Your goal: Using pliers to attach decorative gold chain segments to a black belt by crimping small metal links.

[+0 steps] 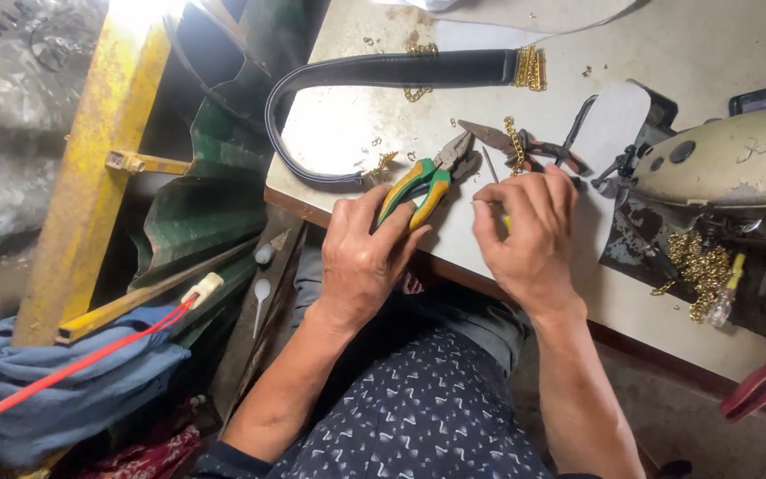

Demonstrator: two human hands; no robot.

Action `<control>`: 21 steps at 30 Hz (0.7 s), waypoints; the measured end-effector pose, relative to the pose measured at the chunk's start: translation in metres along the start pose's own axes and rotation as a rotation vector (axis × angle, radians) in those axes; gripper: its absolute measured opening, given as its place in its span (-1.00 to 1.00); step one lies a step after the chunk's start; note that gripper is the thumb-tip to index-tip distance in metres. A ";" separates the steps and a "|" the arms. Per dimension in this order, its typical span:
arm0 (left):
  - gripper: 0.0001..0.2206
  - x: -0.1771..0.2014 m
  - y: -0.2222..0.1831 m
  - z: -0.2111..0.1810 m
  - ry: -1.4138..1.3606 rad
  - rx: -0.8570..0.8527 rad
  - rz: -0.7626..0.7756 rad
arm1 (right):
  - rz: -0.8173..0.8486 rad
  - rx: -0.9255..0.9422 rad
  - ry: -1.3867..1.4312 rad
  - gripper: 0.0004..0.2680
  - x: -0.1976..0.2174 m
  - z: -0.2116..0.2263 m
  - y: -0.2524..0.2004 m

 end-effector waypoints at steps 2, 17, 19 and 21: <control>-0.78 0.000 0.000 -0.001 0.037 -0.030 0.003 | 0.007 -0.060 0.068 -0.98 0.010 0.000 0.004; -0.78 0.042 -0.013 -0.003 -0.389 0.085 -0.134 | 0.052 -0.047 0.055 -0.93 0.041 -0.007 0.014; -0.80 0.051 -0.030 -0.004 -0.479 0.141 -0.116 | 0.059 -0.062 0.070 -0.93 0.041 -0.008 0.014; -0.82 0.057 -0.045 -0.002 -0.567 0.198 -0.099 | 0.066 -0.075 0.086 -0.92 0.040 -0.005 0.017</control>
Point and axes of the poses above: each hand's wrist, its own y-axis towards the middle knuckle, its own x-axis out of the back of the hand, z = x × y, the point moved 2 cm from there along y, towards the middle knuckle, and after that the axes turned 9 degrees about -z, right-handed, at the moved point
